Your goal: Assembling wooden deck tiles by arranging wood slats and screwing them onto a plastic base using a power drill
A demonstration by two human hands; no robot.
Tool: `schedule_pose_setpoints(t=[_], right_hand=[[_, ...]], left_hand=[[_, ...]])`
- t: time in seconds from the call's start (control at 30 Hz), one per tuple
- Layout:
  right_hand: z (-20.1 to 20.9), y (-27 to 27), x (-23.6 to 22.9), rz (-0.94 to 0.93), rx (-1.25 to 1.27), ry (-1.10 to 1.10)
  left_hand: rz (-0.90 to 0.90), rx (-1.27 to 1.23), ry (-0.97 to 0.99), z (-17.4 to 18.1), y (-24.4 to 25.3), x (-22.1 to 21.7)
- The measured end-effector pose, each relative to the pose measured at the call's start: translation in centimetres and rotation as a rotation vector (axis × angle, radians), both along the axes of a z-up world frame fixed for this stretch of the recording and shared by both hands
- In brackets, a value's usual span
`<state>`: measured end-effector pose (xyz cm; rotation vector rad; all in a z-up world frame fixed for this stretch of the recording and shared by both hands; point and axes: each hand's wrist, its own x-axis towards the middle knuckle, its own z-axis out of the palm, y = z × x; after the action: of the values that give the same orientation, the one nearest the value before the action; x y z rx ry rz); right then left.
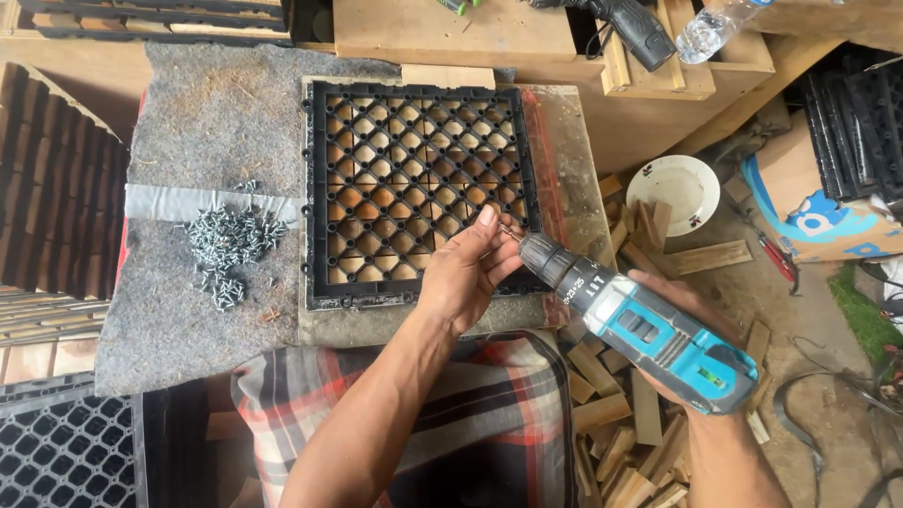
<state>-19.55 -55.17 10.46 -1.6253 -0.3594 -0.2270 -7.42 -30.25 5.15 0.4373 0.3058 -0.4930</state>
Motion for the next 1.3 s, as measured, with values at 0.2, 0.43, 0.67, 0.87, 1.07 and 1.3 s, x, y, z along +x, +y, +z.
schedule_pose_setpoints(t=[0.2, 0.43, 0.67, 0.87, 1.07, 1.3], right_hand=[[4.8, 2.8, -0.5, -0.258, -0.820, -0.339], [3.3, -0.4, 2.4, -0.266, -0.720, -0.127], [14.6, 6.6, 11.4, -0.570, -0.673, 0.693], [12.1, 3.9, 17.0, -0.432, -0.819, 0.617], [11.8, 4.2, 18.0, -0.413, -0.902, 0.633], [13.9, 7.1, 21.7, -0.302, -1.206, 0.771]], left_hand=[[-0.043, -0.047, -0.020, 0.2, 0.2, -0.1], [-0.022, 0.447, -0.335, 2.9, 2.2, 1.0], [-0.283, 2.289, -1.003, -4.7, 0.3, 8.1], [-0.370, 2.259, -0.963, -3.3, 0.3, 7.9], [-0.346, 2.264, -0.973, -3.2, 0.4, 7.8], [-0.295, 2.290, -0.989, -3.8, 0.2, 7.7]])
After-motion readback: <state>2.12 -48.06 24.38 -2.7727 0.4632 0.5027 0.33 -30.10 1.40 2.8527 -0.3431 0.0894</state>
